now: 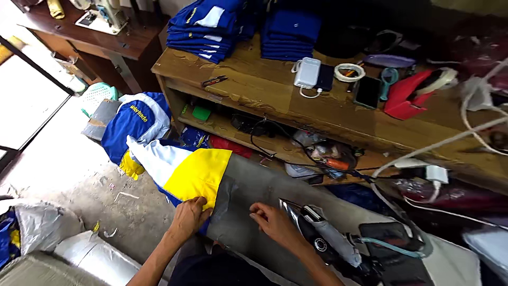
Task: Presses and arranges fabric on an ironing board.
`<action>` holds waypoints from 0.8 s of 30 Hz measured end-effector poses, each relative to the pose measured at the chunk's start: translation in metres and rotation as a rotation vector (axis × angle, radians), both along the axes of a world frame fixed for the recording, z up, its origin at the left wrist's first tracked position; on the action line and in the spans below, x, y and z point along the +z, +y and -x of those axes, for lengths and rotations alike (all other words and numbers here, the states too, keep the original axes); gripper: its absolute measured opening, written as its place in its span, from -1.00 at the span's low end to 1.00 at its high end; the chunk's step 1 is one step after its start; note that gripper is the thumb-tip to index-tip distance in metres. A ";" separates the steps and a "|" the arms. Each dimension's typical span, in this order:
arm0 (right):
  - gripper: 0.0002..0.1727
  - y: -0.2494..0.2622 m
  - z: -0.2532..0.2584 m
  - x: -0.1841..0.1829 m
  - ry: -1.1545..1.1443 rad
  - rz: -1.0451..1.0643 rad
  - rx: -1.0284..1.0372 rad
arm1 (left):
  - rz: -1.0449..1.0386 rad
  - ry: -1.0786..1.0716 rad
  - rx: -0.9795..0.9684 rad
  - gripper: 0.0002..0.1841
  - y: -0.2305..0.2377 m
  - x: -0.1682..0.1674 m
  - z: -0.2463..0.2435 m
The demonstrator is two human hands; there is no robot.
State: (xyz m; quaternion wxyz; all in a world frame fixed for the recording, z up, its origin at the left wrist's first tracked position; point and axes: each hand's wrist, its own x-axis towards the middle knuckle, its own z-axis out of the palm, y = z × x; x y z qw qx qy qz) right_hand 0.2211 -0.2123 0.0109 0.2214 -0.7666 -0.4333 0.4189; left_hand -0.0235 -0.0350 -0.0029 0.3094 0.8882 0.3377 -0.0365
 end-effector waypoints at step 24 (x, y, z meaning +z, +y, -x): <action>-0.32 -0.091 -0.078 0.021 -0.431 0.215 -0.198 | -0.565 -0.097 -0.057 -0.19 0.047 -0.067 -0.105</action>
